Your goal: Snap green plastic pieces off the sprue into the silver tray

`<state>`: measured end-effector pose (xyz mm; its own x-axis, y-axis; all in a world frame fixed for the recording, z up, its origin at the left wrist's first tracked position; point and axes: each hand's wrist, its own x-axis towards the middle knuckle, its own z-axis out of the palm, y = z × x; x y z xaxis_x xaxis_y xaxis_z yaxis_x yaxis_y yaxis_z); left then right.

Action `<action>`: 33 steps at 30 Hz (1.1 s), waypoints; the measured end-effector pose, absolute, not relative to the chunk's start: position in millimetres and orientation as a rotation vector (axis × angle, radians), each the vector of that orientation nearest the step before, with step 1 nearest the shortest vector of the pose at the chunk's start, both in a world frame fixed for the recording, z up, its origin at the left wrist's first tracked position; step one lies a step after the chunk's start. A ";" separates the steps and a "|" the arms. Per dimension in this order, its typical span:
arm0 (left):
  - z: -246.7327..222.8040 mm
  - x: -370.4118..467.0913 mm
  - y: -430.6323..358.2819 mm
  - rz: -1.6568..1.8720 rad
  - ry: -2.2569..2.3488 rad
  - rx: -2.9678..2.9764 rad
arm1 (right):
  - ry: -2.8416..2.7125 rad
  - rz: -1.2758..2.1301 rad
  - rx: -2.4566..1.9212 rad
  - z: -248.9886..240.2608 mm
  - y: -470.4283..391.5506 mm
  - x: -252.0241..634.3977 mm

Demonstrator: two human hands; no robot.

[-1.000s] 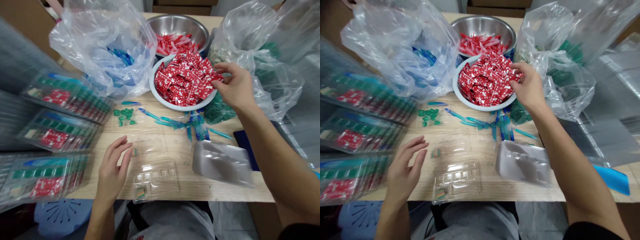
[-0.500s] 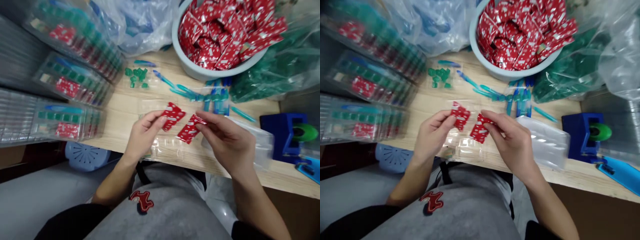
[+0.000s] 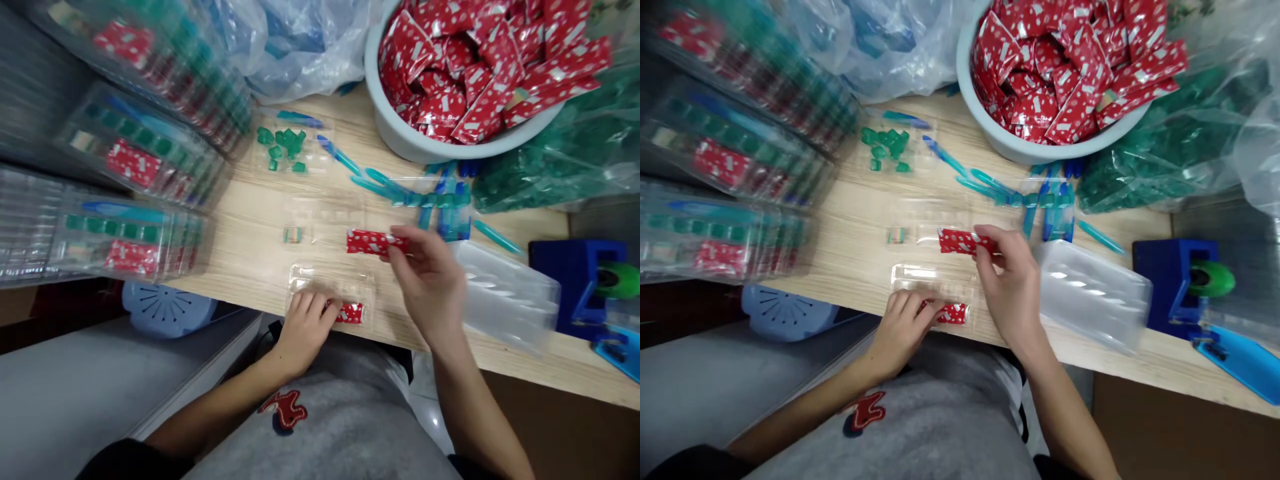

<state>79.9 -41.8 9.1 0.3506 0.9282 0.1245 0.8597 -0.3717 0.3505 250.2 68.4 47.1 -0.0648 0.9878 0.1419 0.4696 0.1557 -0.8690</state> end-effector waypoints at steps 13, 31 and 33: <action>-6.2 80.1 -45.2 0.545 1.523 2.464 | -2.354 0.461 -1.432 -4.9 90.9 213.7; 41.8 30.1 119.0 0.848 1.643 2.421 | -2.338 0.252 -1.174 26.0 74.3 234.3; 30.0 34.4 163.9 0.736 1.610 2.462 | -2.339 0.272 -1.156 32.2 70.4 238.4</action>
